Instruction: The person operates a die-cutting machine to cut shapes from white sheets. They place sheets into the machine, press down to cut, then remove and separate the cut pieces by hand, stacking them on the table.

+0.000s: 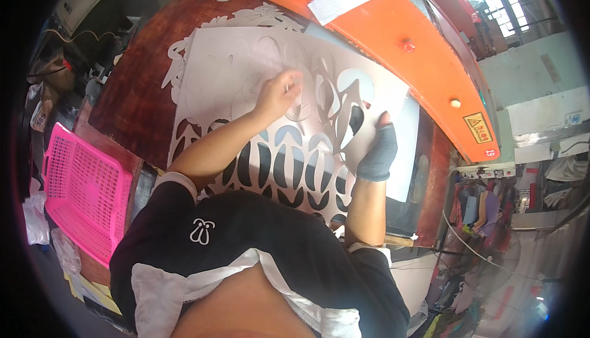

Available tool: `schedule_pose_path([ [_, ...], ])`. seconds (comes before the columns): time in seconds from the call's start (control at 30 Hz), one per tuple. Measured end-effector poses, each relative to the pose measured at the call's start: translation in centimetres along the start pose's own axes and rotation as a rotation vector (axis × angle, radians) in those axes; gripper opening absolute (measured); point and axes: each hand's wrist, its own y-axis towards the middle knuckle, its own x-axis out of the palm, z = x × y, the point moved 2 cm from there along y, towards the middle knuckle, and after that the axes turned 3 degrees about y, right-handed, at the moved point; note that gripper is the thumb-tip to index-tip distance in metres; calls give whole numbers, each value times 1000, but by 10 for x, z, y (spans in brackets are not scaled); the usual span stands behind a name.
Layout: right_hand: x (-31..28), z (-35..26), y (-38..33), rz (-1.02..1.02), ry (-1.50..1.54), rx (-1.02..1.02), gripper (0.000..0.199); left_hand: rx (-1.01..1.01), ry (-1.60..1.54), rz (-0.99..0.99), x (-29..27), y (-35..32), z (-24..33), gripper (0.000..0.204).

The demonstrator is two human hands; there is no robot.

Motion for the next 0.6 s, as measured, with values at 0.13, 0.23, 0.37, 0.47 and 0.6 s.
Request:
schedule_pose_path([
  [0.13,13,12,-15,-101,-64,39,47,276,-25,36,-2,12,18,43],
  [0.23,21,13,-21,-150,-125,-9,47,178,364,-283,5,27,23,37],
  [0.37,19,5,-5,-40,-78,-123,41,3,569,-509,-2,39,24,38],
  [0.47,6,-2,15,105,25,-54,38,-57,173,-396,-6,36,22,32],
  [0.6,-7,-16,25,-76,10,-46,42,87,-101,-97,-6,23,14,20],
])
